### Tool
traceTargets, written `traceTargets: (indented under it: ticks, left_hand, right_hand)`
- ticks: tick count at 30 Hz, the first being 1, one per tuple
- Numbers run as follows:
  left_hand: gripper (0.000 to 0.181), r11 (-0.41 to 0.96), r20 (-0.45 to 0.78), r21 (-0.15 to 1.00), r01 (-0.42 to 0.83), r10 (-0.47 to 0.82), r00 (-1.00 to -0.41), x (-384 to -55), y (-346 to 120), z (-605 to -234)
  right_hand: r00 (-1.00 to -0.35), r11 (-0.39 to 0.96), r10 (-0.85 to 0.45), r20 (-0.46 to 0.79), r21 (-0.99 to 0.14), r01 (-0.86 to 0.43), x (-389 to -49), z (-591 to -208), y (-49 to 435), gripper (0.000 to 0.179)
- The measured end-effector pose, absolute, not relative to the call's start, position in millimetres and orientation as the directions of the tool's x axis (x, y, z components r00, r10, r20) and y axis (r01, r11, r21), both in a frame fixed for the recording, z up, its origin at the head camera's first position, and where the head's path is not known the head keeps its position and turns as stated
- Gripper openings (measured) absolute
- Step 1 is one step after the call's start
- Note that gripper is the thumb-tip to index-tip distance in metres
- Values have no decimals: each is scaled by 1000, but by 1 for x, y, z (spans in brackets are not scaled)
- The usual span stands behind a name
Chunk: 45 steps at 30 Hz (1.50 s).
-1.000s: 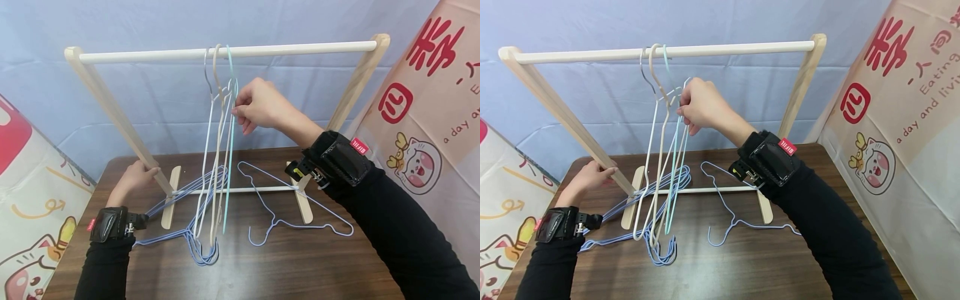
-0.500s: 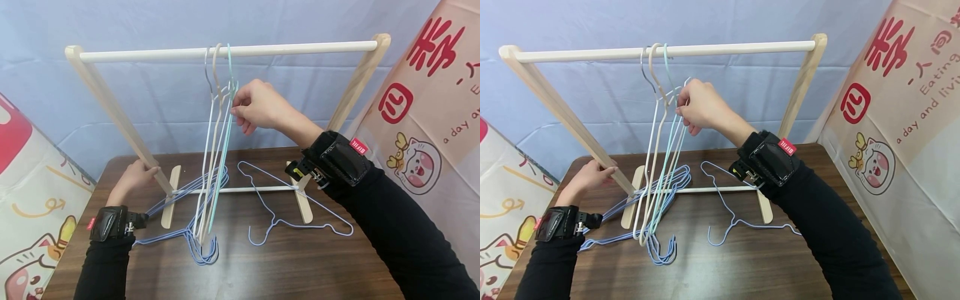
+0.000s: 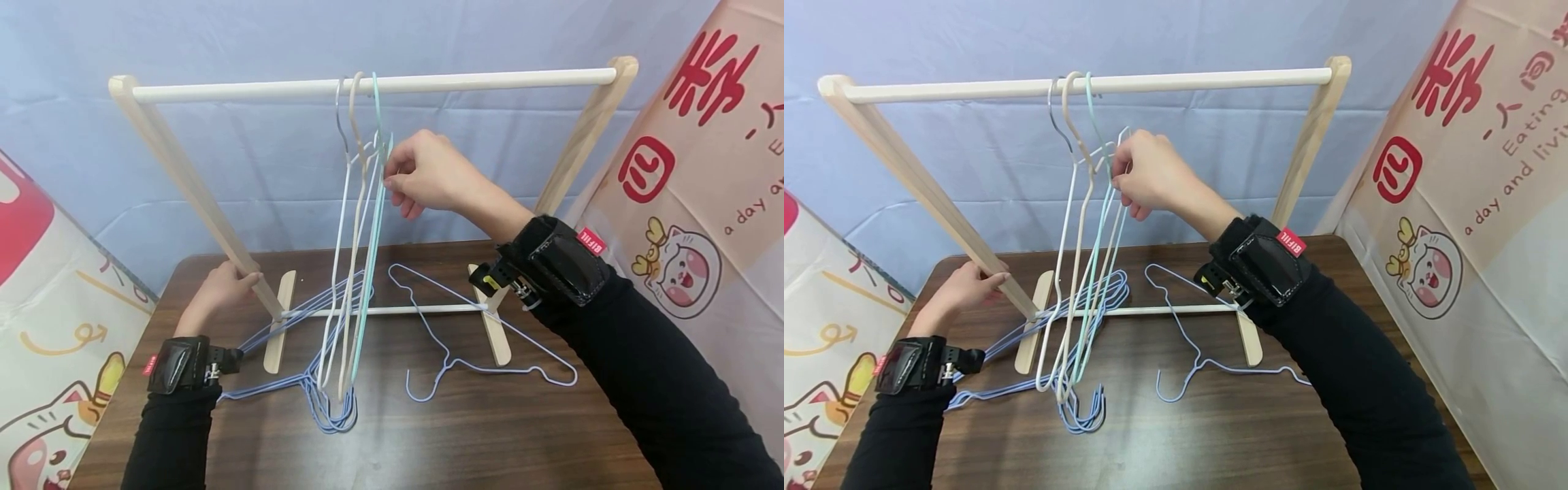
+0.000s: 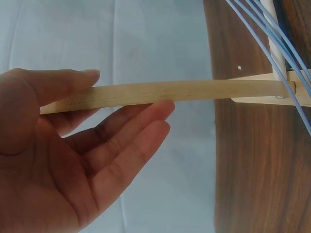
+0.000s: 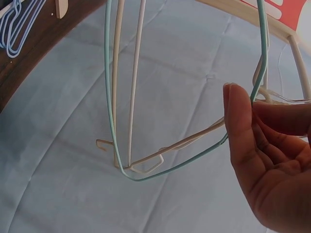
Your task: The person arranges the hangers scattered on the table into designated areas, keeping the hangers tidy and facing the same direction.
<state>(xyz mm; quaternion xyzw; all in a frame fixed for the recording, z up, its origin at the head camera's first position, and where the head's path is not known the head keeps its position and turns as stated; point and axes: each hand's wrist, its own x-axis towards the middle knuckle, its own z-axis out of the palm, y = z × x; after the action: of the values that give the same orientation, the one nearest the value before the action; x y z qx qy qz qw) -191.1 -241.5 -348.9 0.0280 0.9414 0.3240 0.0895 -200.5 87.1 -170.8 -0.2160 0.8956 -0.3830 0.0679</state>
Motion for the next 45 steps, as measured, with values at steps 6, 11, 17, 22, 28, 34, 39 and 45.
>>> traceTargets:
  ticks: [6,11,17,22,28,34,39,45]
  left_hand:
    - [42,792,-154,610,-9,108,-982,-192,-243,-351]
    - [42,791,-152,612,-9,107,-983,-191,-243,-352]
    - [42,787,-144,617,-1,112,-983,-191,-243,-353]
    - [43,789,-144,614,2,115,-983,-191,-243,-353]
    - [43,789,-147,614,3,119,-982,-192,-243,-352]
    - [43,793,-151,610,0,116,-982,-192,-243,-351]
    - [43,801,-150,599,4,117,-982,-192,-242,-351]
    - [43,800,-146,600,4,114,-983,-193,-242,-351]
  right_hand:
    - [-898,619,-439,37,-711,-332,-200,-173,90,11]
    - [-901,616,-433,34,-718,-324,-200,-175,92,11]
    - [-906,632,-422,1,-717,-295,-199,-180,95,9]
    - [-911,633,-413,-17,-724,-274,-200,-185,99,8]
    - [-907,652,-418,-40,-709,-269,-202,-196,106,9]
    - [-887,679,-451,-99,-683,-269,-204,-210,114,10]
    - [-872,672,-469,-142,-698,-248,-204,-223,120,9]
    - [-852,661,-496,-166,-708,-247,-203,-238,128,8]
